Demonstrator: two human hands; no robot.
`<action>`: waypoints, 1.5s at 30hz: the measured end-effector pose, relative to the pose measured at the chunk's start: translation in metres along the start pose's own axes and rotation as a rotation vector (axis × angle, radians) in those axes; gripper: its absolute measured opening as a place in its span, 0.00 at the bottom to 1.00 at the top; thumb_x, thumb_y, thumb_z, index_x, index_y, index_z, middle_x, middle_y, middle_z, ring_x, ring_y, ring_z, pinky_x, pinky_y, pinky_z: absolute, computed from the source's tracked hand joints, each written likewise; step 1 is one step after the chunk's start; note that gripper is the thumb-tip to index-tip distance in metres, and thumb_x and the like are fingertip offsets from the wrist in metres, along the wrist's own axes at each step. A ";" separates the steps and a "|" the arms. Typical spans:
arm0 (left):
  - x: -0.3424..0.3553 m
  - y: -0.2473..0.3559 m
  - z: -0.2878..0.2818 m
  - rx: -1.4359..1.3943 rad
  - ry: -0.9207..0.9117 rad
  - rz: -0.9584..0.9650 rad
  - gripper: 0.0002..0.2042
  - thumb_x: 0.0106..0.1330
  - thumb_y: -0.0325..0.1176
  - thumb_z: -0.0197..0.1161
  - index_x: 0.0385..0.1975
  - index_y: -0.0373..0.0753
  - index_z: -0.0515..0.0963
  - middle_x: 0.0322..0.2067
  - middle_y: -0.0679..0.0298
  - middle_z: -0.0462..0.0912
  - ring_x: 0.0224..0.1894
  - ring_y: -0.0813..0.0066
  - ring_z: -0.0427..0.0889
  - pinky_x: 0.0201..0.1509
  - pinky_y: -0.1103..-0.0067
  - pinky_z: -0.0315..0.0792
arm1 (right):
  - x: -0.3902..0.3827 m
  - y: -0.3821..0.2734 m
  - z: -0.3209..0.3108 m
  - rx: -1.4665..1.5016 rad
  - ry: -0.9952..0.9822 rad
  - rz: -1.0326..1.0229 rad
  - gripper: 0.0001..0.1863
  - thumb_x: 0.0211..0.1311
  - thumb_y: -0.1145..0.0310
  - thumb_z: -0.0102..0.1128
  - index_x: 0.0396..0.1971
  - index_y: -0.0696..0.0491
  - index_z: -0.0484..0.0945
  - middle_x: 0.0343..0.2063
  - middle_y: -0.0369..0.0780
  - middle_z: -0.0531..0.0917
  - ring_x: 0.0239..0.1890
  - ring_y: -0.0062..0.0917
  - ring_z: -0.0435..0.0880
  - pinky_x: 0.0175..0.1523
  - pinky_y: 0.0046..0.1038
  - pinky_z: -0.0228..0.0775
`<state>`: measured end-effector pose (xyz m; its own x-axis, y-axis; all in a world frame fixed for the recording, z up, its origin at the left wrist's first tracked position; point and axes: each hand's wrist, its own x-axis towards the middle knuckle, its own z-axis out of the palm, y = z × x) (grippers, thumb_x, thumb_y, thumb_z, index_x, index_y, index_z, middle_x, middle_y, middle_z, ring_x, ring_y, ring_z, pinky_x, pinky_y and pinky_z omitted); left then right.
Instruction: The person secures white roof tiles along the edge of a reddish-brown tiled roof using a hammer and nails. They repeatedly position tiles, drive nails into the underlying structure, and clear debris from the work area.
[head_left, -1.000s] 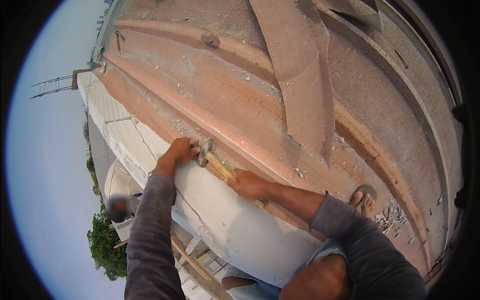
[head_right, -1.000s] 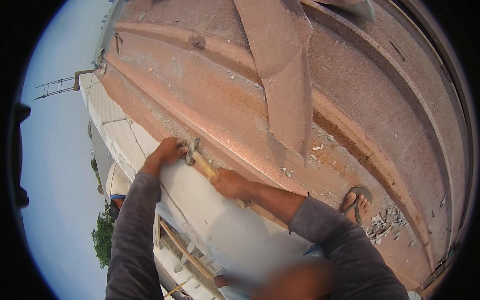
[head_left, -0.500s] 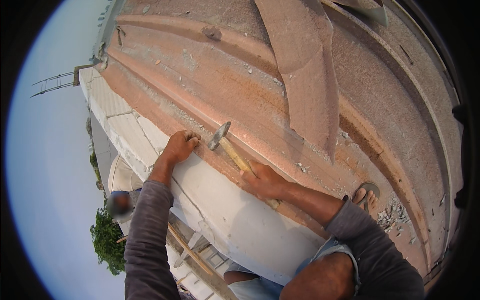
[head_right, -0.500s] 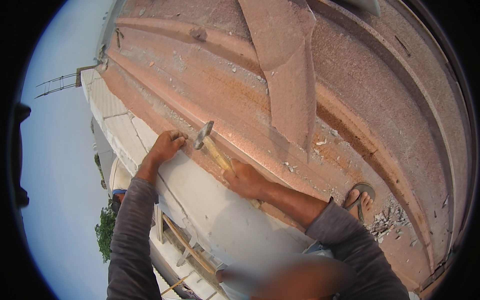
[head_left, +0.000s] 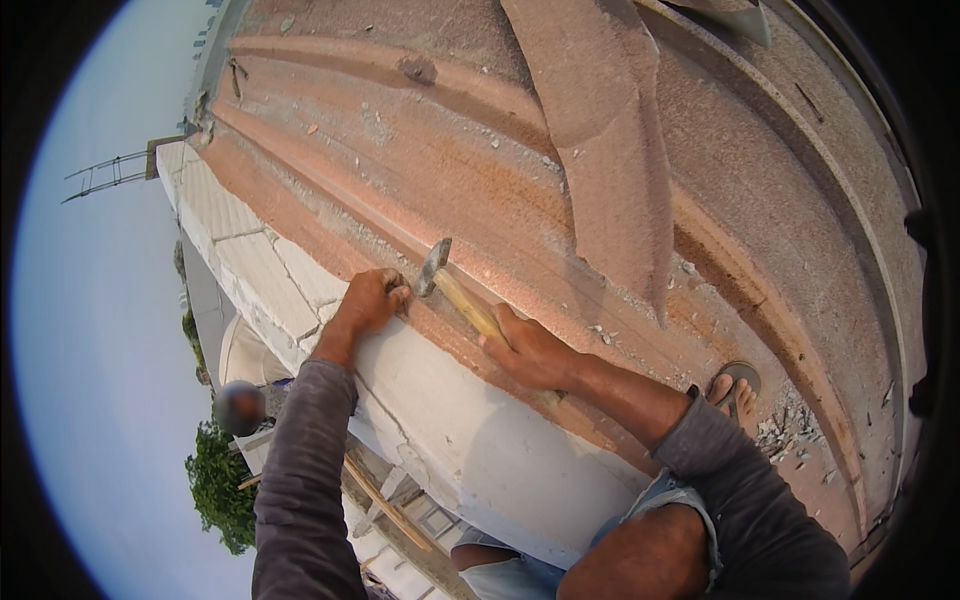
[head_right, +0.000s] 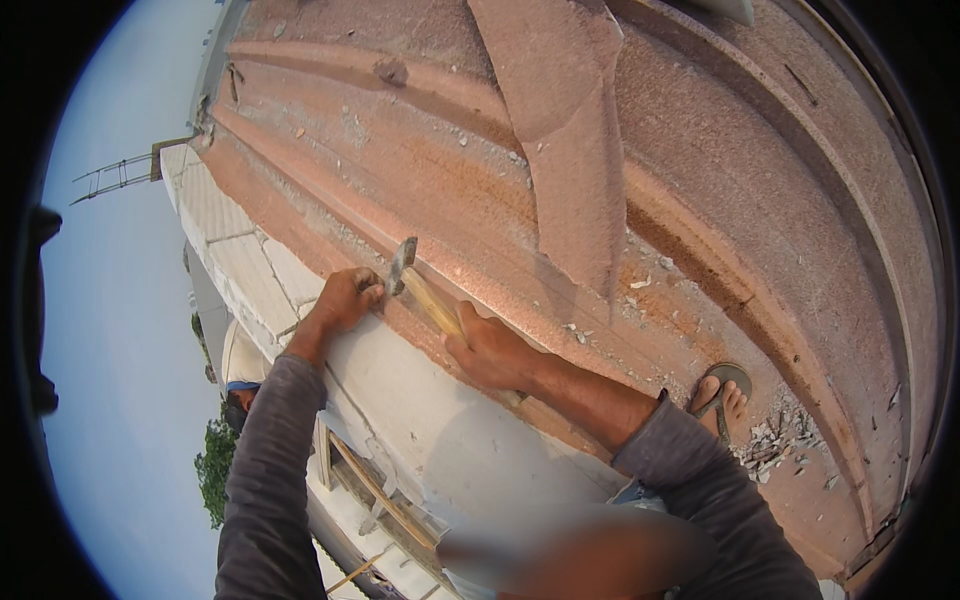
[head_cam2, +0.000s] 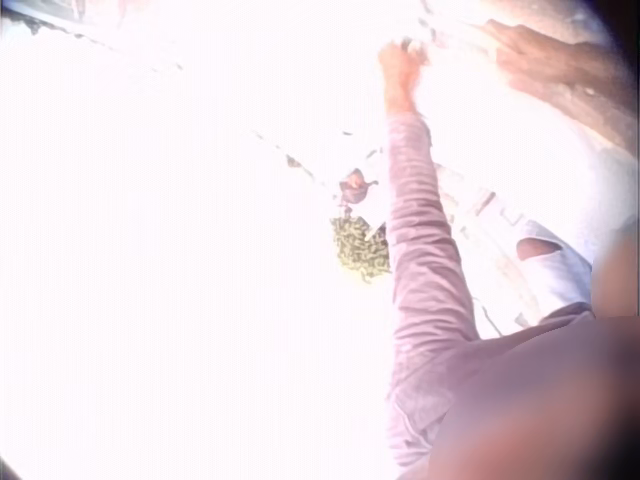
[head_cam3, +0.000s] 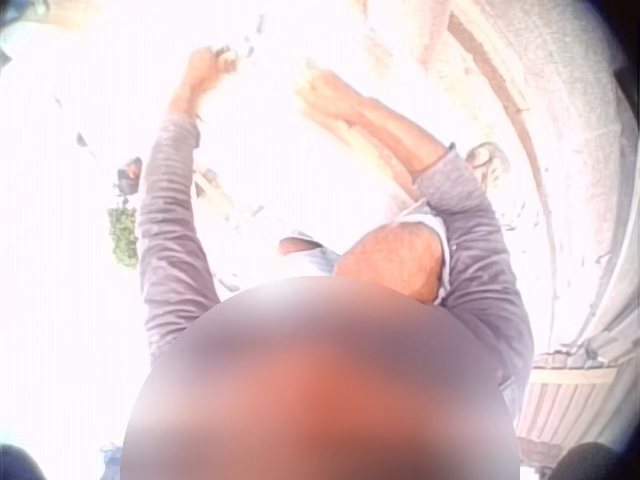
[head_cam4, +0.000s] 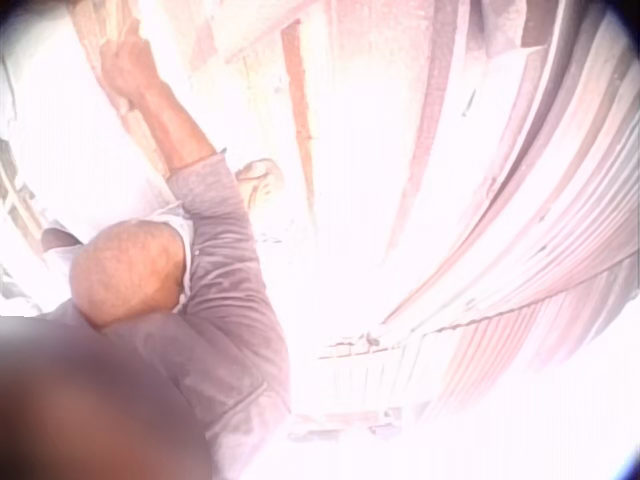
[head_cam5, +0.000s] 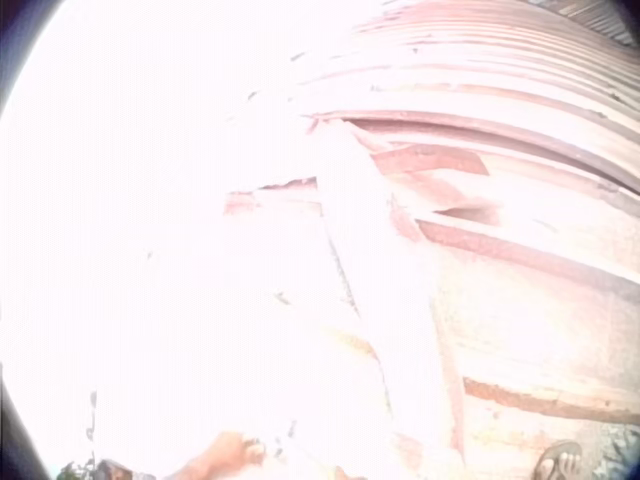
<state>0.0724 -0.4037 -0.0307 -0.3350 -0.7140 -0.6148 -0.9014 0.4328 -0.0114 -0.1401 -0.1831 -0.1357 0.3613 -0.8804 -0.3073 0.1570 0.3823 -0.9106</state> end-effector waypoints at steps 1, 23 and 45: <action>0.000 -0.001 0.000 0.039 0.012 0.020 0.08 0.73 0.34 0.70 0.40 0.35 0.87 0.32 0.53 0.91 0.35 0.62 0.90 0.45 0.68 0.81 | 0.001 -0.001 -0.001 -0.033 0.010 -0.026 0.22 0.85 0.54 0.46 0.60 0.60 0.66 0.31 0.46 0.81 0.31 0.33 0.84 0.38 0.42 0.76; -0.002 0.002 -0.002 0.042 -0.033 -0.094 0.08 0.70 0.34 0.73 0.38 0.35 0.87 0.33 0.52 0.91 0.39 0.57 0.92 0.47 0.66 0.81 | 0.058 -0.029 -0.020 -0.180 0.091 -0.261 0.33 0.83 0.64 0.50 0.82 0.55 0.56 0.53 0.58 0.85 0.54 0.45 0.88 0.62 0.42 0.78; 0.002 -0.012 0.008 0.061 -0.044 -0.037 0.10 0.60 0.31 0.79 0.40 0.39 0.90 0.35 0.55 0.92 0.40 0.59 0.92 0.49 0.68 0.82 | 0.045 -0.045 -0.029 -0.078 0.114 -0.211 0.31 0.80 0.67 0.49 0.79 0.52 0.58 0.44 0.57 0.85 0.49 0.46 0.88 0.57 0.49 0.78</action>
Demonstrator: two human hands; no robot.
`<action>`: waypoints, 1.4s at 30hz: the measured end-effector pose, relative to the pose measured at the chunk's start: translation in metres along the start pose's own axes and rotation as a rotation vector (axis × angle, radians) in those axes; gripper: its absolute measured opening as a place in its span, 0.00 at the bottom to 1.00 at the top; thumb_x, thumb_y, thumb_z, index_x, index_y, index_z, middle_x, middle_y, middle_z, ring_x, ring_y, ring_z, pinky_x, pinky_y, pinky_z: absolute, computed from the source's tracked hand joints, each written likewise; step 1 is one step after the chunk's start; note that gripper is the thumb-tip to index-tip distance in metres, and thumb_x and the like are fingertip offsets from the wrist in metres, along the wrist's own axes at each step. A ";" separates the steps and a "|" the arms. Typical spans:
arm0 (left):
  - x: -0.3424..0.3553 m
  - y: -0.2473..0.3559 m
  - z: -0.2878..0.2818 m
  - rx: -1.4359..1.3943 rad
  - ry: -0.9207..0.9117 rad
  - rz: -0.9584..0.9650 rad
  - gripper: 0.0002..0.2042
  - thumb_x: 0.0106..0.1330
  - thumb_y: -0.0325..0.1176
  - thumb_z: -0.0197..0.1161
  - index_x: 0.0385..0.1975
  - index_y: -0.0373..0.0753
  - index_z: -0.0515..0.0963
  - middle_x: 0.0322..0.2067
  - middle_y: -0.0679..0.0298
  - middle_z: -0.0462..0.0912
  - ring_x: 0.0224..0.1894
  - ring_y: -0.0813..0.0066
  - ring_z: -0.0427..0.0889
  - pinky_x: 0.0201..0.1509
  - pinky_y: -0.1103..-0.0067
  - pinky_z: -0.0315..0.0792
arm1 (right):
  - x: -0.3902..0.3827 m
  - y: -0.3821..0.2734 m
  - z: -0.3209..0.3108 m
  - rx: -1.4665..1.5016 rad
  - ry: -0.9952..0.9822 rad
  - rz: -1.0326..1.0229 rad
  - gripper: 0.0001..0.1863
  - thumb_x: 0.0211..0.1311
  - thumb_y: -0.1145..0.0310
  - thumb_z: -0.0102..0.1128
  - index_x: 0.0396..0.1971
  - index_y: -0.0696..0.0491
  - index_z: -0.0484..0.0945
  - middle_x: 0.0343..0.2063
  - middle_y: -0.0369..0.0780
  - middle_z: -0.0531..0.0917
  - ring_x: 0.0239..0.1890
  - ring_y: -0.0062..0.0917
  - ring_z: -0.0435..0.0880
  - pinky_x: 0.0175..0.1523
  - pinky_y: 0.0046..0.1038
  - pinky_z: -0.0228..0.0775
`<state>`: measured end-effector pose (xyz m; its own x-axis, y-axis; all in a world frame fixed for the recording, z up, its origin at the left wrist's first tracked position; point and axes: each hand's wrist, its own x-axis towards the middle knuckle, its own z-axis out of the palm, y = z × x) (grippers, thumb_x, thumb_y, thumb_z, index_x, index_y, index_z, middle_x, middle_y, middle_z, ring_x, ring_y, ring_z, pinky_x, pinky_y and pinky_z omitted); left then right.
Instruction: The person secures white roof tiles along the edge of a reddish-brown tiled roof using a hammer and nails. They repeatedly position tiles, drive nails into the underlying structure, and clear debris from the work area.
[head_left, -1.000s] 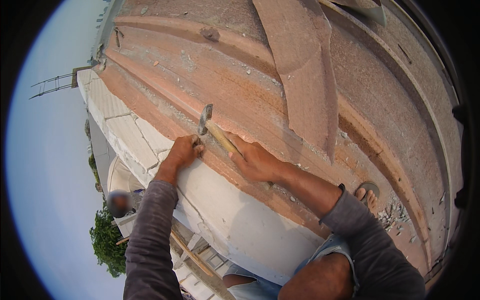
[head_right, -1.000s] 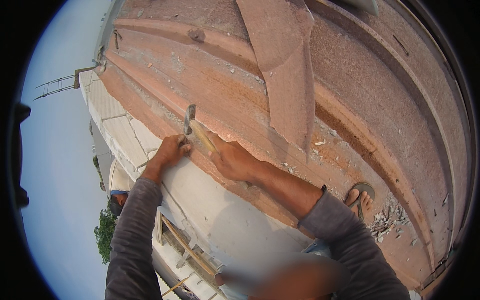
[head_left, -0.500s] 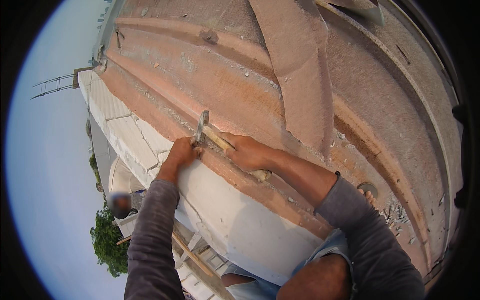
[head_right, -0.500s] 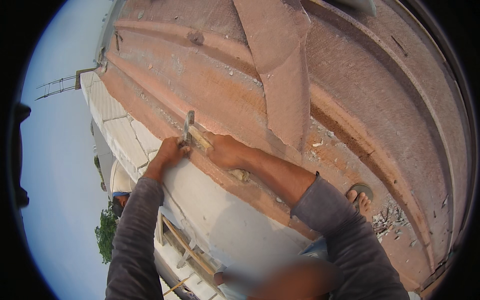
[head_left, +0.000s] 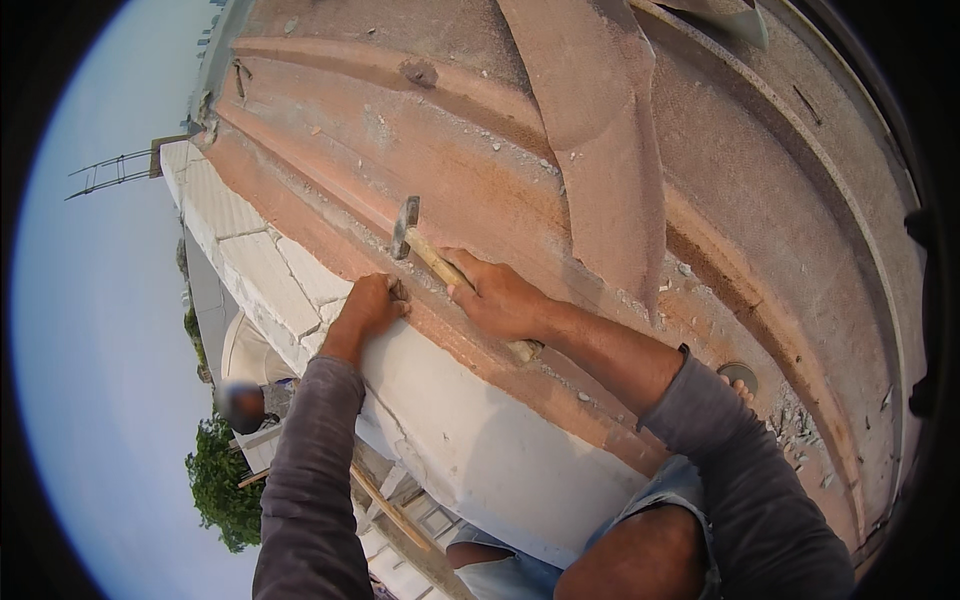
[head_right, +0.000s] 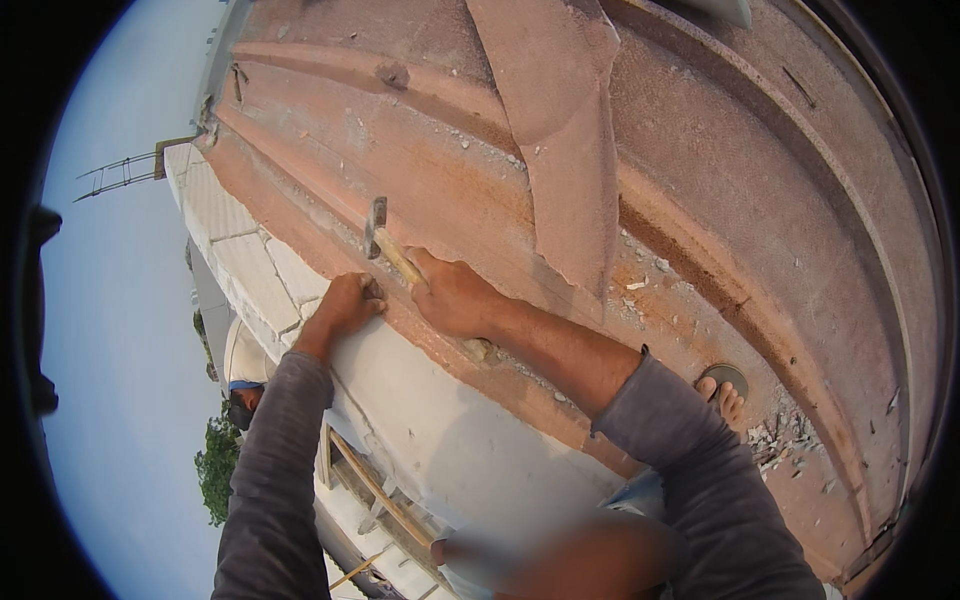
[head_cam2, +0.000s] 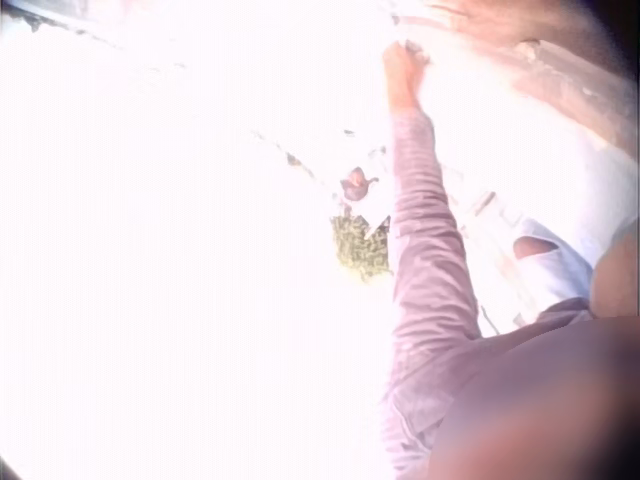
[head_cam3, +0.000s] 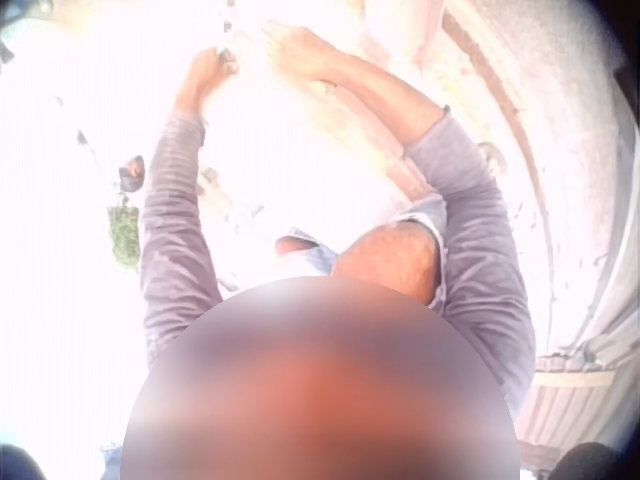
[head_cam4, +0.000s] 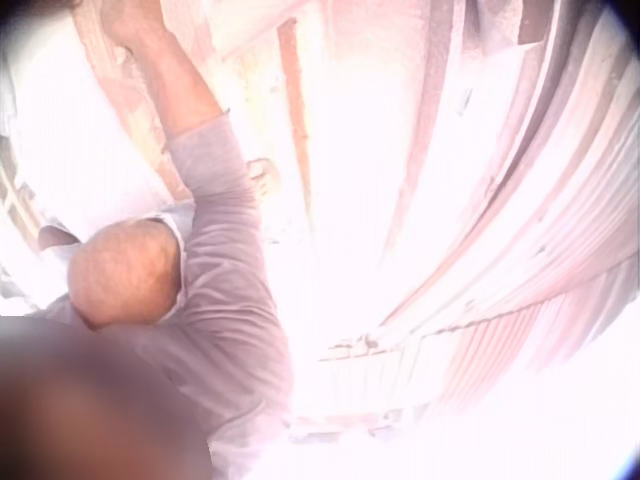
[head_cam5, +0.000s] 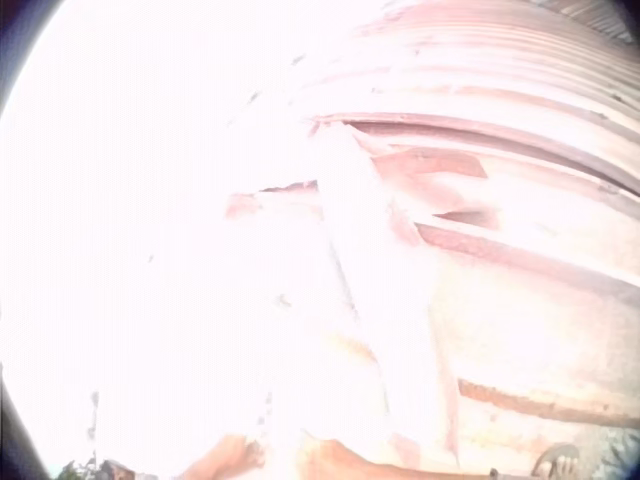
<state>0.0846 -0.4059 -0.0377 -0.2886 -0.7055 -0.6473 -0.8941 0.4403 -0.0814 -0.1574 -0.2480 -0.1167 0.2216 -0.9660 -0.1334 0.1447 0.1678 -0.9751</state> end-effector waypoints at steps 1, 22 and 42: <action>0.001 0.000 0.000 -0.005 -0.013 -0.027 0.10 0.59 0.31 0.79 0.40 0.39 0.90 0.35 0.54 0.92 0.40 0.59 0.92 0.49 0.68 0.82 | 0.001 -0.004 0.000 0.000 -0.004 0.059 0.31 0.80 0.67 0.49 0.79 0.51 0.58 0.44 0.57 0.85 0.49 0.47 0.88 0.56 0.49 0.78; 0.005 0.013 -0.006 0.194 -0.022 -0.119 0.22 0.52 0.36 0.84 0.46 0.33 0.86 0.43 0.45 0.91 0.50 0.47 0.90 0.56 0.64 0.82 | 0.010 -0.017 0.001 -0.025 -0.057 0.171 0.29 0.81 0.65 0.51 0.76 0.55 0.60 0.48 0.60 0.85 0.54 0.51 0.87 0.61 0.49 0.76; -0.137 -0.017 0.015 -0.165 0.954 -0.222 0.36 0.77 0.45 0.65 0.75 0.26 0.64 0.78 0.35 0.60 0.81 0.39 0.59 0.84 0.55 0.51 | -0.003 -0.015 0.017 -0.018 -0.072 0.068 0.30 0.81 0.66 0.51 0.77 0.53 0.58 0.34 0.58 0.85 0.38 0.51 0.89 0.49 0.50 0.79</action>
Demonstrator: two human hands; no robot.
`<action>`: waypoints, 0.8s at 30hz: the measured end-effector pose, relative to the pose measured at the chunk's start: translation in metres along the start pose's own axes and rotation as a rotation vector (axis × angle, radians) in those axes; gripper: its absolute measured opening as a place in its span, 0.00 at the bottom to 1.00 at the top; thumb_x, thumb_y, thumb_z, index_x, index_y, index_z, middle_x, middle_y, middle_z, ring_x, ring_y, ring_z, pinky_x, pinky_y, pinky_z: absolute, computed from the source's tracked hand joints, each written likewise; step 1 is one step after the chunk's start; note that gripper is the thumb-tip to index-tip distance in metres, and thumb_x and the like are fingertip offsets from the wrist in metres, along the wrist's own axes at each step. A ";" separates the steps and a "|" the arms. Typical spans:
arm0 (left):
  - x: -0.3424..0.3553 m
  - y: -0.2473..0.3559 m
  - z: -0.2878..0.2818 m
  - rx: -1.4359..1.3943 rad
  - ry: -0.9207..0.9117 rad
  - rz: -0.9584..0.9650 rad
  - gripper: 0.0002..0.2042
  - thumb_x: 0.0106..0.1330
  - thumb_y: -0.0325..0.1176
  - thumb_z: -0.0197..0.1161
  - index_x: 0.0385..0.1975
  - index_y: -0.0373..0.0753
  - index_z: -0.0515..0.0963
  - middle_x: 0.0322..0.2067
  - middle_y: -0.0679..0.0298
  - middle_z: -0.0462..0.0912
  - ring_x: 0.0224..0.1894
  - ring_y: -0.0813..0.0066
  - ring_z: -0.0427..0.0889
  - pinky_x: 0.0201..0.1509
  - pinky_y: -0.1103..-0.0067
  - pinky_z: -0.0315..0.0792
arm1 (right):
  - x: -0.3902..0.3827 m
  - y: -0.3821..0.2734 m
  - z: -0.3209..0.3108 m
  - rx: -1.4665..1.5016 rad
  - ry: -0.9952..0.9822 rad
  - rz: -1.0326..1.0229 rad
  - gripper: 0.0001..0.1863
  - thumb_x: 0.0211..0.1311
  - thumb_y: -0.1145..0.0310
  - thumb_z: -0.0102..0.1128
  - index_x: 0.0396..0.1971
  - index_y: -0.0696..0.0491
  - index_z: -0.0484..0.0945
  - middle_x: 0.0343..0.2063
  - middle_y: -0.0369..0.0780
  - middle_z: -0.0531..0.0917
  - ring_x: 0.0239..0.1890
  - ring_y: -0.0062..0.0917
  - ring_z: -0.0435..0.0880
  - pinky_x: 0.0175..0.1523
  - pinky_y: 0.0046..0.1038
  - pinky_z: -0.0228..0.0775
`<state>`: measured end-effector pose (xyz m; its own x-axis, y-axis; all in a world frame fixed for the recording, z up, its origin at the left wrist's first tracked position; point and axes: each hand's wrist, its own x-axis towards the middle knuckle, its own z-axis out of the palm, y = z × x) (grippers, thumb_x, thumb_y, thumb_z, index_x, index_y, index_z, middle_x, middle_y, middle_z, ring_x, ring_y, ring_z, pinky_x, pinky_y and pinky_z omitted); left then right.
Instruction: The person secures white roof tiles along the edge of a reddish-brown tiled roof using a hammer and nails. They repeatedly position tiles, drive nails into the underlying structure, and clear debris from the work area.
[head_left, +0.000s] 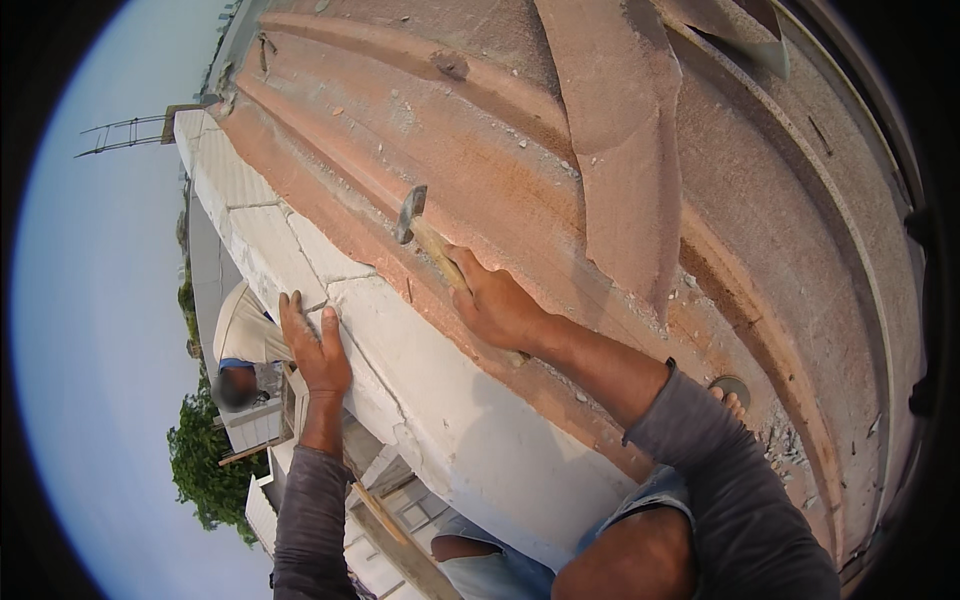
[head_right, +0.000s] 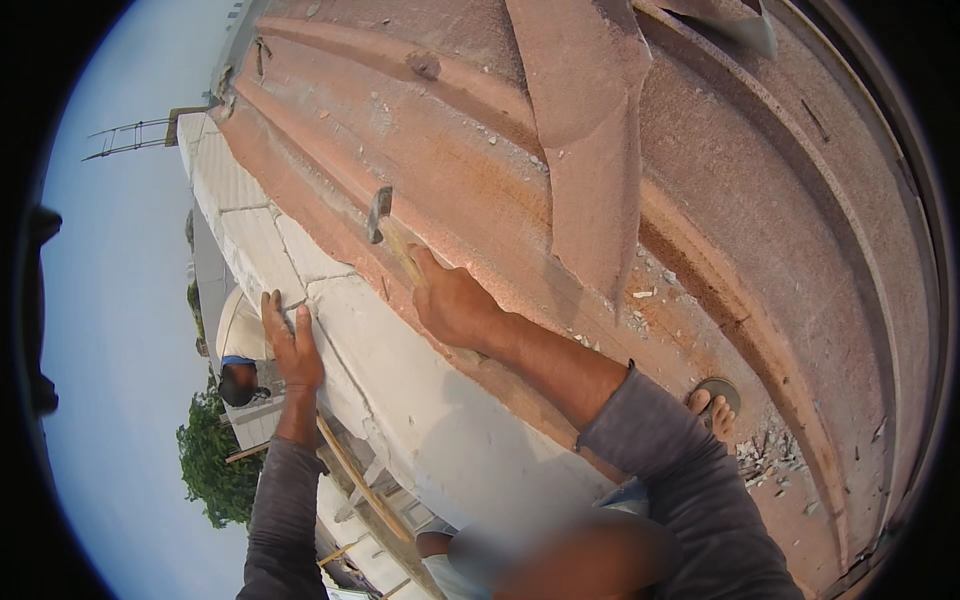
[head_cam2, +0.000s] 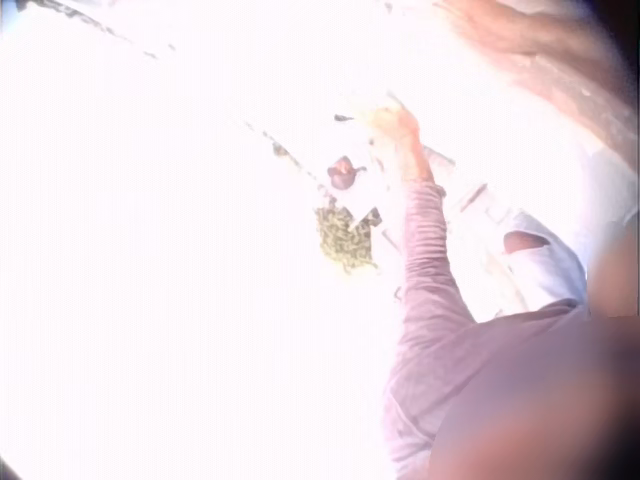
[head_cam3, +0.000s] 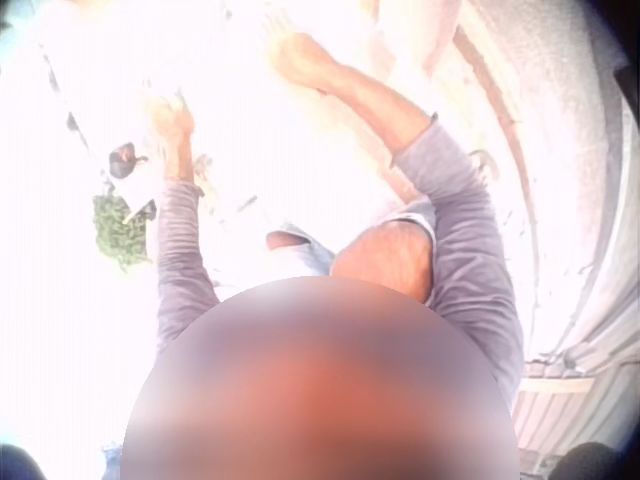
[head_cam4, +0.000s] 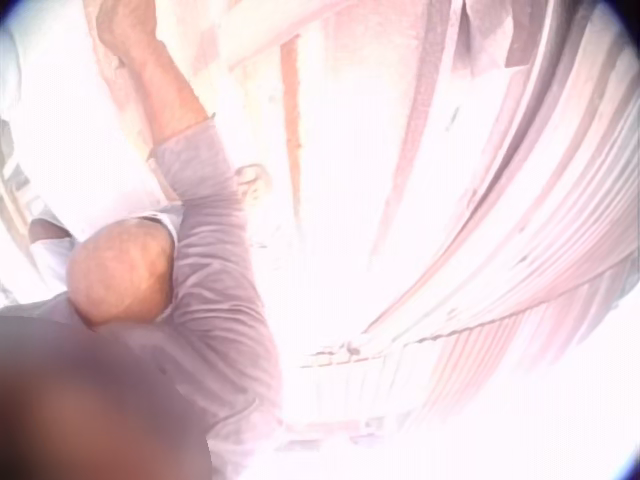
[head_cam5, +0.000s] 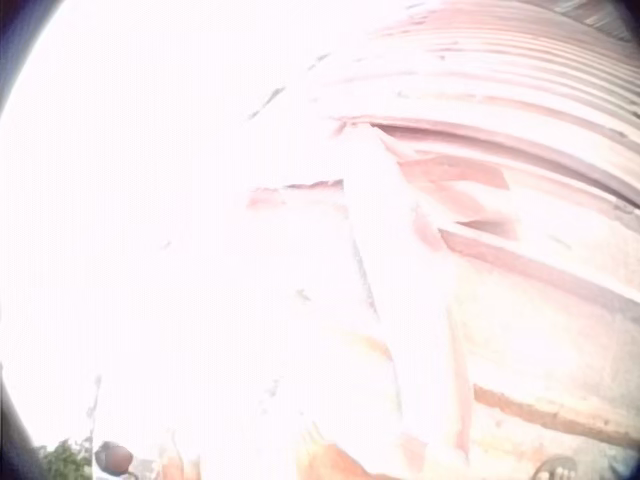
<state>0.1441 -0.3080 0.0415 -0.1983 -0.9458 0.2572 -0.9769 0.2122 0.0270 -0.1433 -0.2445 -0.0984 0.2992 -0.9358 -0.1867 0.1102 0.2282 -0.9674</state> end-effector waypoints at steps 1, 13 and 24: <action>-0.003 -0.005 0.005 -0.002 0.027 0.049 0.38 0.78 0.47 0.63 0.76 0.23 0.61 0.78 0.35 0.59 0.81 0.40 0.58 0.85 0.57 0.49 | 0.001 0.000 0.002 -0.119 0.000 -0.071 0.30 0.81 0.66 0.51 0.77 0.53 0.58 0.34 0.57 0.85 0.37 0.51 0.89 0.48 0.50 0.79; 0.000 -0.004 0.009 0.033 0.049 0.035 0.39 0.77 0.44 0.64 0.77 0.21 0.59 0.79 0.36 0.59 0.82 0.40 0.56 0.85 0.58 0.48 | -0.005 -0.005 0.022 -0.210 -0.039 -0.066 0.31 0.80 0.67 0.50 0.78 0.53 0.57 0.39 0.60 0.85 0.44 0.52 0.90 0.54 0.50 0.80; 0.000 -0.004 0.009 0.071 0.080 0.057 0.37 0.77 0.42 0.63 0.76 0.22 0.61 0.77 0.38 0.63 0.80 0.42 0.61 0.84 0.61 0.52 | -0.001 -0.009 0.021 -0.132 -0.001 -0.059 0.31 0.79 0.66 0.50 0.77 0.56 0.56 0.33 0.57 0.85 0.37 0.52 0.89 0.50 0.51 0.81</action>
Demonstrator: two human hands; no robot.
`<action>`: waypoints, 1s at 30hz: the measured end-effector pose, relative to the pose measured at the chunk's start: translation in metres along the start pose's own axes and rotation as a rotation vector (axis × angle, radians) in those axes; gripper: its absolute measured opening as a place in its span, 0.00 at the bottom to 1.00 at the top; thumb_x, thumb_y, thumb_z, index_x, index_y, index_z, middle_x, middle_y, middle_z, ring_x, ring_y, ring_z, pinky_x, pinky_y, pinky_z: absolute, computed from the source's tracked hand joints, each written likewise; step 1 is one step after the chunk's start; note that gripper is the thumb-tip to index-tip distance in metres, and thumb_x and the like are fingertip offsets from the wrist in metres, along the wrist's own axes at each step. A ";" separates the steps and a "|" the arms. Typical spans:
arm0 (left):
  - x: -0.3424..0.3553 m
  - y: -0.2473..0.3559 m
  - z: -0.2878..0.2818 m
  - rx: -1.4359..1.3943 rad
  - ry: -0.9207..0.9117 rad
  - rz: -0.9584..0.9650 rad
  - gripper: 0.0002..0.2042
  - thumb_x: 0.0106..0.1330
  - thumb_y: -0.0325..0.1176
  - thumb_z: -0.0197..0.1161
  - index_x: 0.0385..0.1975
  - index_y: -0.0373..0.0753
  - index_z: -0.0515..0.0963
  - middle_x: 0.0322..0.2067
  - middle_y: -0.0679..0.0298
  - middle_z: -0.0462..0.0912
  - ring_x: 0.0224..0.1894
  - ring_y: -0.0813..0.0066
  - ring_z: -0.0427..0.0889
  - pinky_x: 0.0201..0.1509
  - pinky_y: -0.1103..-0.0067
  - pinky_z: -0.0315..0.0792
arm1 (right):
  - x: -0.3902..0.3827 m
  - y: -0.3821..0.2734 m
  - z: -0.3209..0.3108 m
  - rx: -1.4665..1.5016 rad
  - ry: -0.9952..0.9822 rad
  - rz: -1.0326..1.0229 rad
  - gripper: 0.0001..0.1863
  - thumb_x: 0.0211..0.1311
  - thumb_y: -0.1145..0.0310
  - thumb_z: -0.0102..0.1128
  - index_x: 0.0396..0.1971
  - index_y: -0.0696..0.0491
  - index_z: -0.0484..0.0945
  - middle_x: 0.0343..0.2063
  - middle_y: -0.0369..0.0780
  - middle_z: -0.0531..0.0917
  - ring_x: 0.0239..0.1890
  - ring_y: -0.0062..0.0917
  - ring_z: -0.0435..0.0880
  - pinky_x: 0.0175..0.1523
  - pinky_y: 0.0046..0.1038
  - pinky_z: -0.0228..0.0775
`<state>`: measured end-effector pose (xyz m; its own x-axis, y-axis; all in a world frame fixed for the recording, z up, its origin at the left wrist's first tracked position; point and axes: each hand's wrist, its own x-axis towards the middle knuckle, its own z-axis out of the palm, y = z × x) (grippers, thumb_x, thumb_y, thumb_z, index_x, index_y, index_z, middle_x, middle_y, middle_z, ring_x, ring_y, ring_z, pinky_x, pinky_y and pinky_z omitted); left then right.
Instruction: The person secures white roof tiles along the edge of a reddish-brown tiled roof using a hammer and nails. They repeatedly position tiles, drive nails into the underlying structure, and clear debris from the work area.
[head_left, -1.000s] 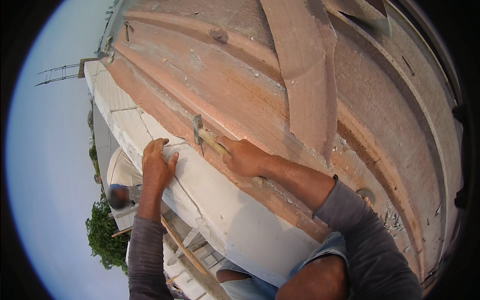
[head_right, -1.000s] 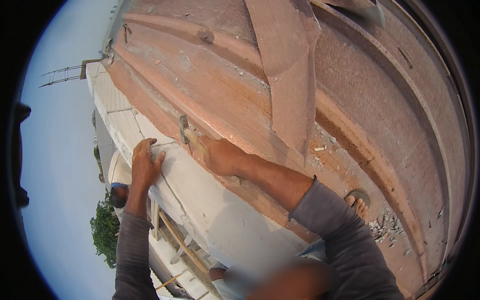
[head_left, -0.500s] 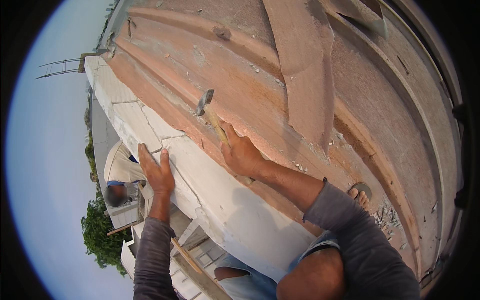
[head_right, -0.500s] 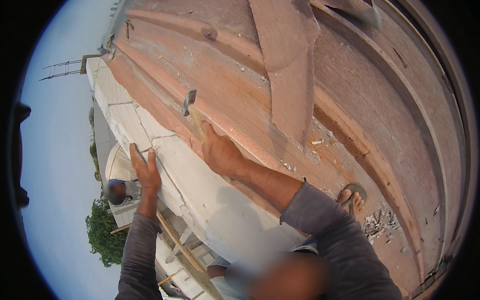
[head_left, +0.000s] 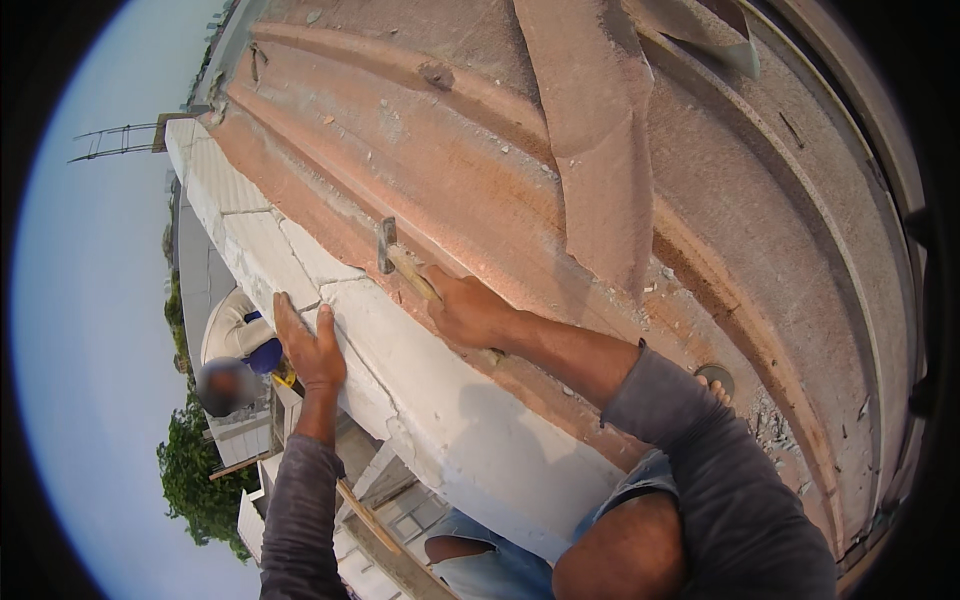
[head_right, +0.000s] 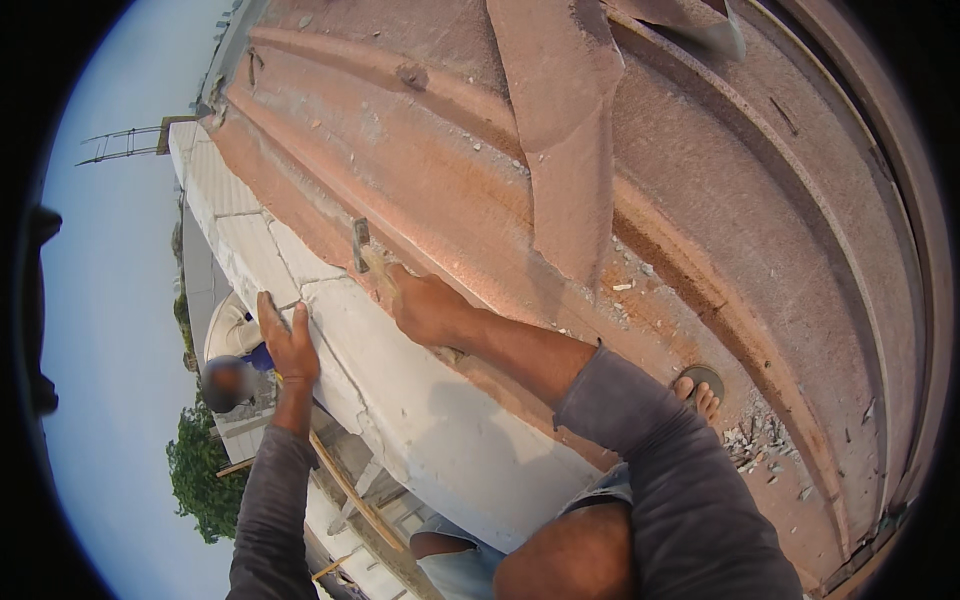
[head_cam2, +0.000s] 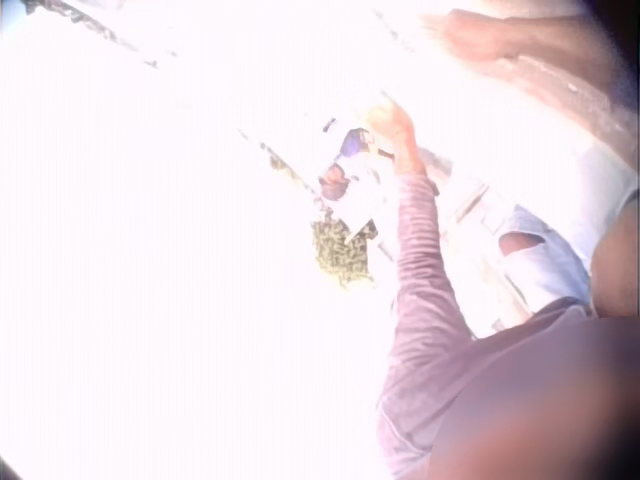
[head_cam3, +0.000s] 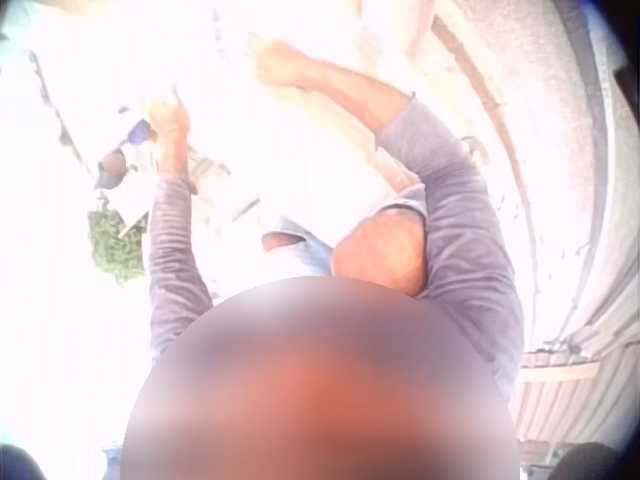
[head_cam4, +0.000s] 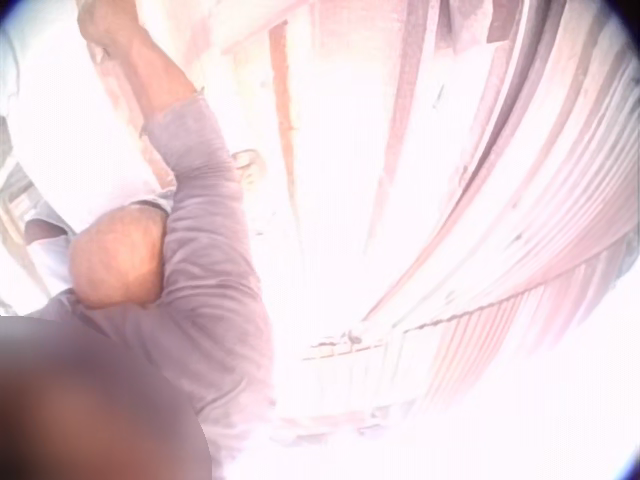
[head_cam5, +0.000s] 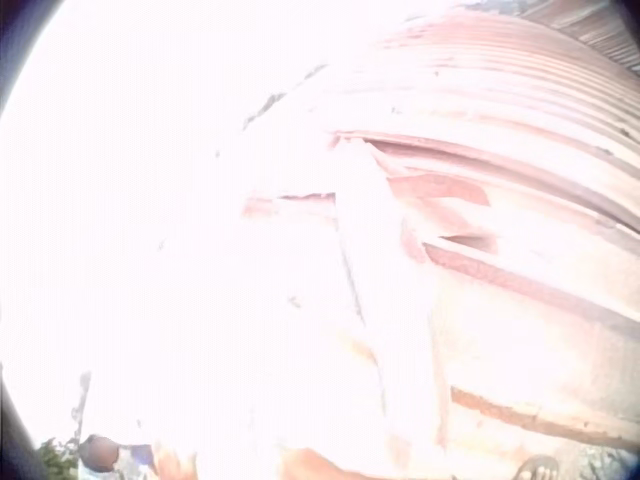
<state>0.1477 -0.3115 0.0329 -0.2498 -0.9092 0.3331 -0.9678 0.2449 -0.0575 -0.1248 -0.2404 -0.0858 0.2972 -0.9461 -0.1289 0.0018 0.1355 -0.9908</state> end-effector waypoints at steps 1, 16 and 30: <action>0.000 0.000 -0.001 0.003 0.003 0.007 0.37 0.77 0.41 0.64 0.76 0.22 0.61 0.77 0.38 0.64 0.80 0.42 0.61 0.84 0.61 0.52 | -0.003 -0.001 0.004 -0.006 -0.020 0.048 0.31 0.79 0.65 0.50 0.77 0.55 0.56 0.33 0.57 0.85 0.37 0.52 0.89 0.49 0.51 0.81; 0.000 0.003 0.000 -0.023 0.015 -0.025 0.36 0.74 0.40 0.65 0.75 0.23 0.63 0.77 0.38 0.63 0.80 0.41 0.60 0.84 0.58 0.52 | -0.002 0.012 0.015 -0.019 -0.117 0.064 0.29 0.80 0.65 0.47 0.76 0.54 0.56 0.39 0.58 0.85 0.44 0.51 0.89 0.52 0.50 0.78; 0.000 0.003 -0.001 -0.033 0.011 -0.027 0.37 0.74 0.41 0.66 0.76 0.23 0.63 0.78 0.38 0.63 0.81 0.42 0.60 0.85 0.59 0.51 | -0.010 0.003 0.014 -0.024 -0.119 0.154 0.28 0.81 0.65 0.47 0.75 0.56 0.57 0.40 0.59 0.85 0.45 0.51 0.89 0.55 0.50 0.79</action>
<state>0.1450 -0.3100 0.0340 -0.2232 -0.9120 0.3443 -0.9727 0.2313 -0.0178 -0.1143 -0.2263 -0.0866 0.4030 -0.8732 -0.2742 -0.0744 0.2673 -0.9607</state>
